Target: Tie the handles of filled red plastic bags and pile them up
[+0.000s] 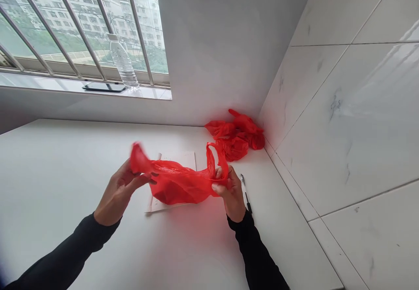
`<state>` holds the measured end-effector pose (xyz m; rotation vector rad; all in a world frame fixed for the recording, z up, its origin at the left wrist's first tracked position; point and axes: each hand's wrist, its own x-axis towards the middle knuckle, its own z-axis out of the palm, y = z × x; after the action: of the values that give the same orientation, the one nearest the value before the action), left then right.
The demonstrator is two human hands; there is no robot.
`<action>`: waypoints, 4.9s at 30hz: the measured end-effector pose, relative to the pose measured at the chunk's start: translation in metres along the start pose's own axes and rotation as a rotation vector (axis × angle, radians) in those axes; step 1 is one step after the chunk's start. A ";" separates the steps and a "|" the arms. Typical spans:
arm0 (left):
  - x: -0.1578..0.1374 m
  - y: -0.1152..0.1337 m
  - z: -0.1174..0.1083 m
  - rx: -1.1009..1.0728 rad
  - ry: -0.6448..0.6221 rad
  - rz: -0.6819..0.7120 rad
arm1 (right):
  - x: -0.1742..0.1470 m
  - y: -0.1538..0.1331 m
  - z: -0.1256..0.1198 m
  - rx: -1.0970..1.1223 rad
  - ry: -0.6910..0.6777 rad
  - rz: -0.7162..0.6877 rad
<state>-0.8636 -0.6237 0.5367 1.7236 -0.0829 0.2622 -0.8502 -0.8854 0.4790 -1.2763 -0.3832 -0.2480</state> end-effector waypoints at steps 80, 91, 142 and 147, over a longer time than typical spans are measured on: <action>-0.006 -0.014 0.013 0.424 -0.123 -0.179 | -0.005 0.000 -0.010 0.359 -0.336 0.139; -0.016 -0.022 0.026 0.335 -0.311 -0.057 | -0.005 0.000 -0.009 0.380 -0.327 0.154; -0.004 0.016 -0.001 0.104 0.167 0.165 | 0.061 -0.107 0.048 -0.650 -0.016 -0.205; -0.001 0.012 -0.001 0.233 0.284 0.216 | 0.050 -0.113 0.052 -0.622 -0.072 -0.248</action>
<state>-0.8668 -0.6247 0.5488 1.8912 -0.0308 0.6968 -0.8557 -0.8653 0.6109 -1.8522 -0.5514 -0.5632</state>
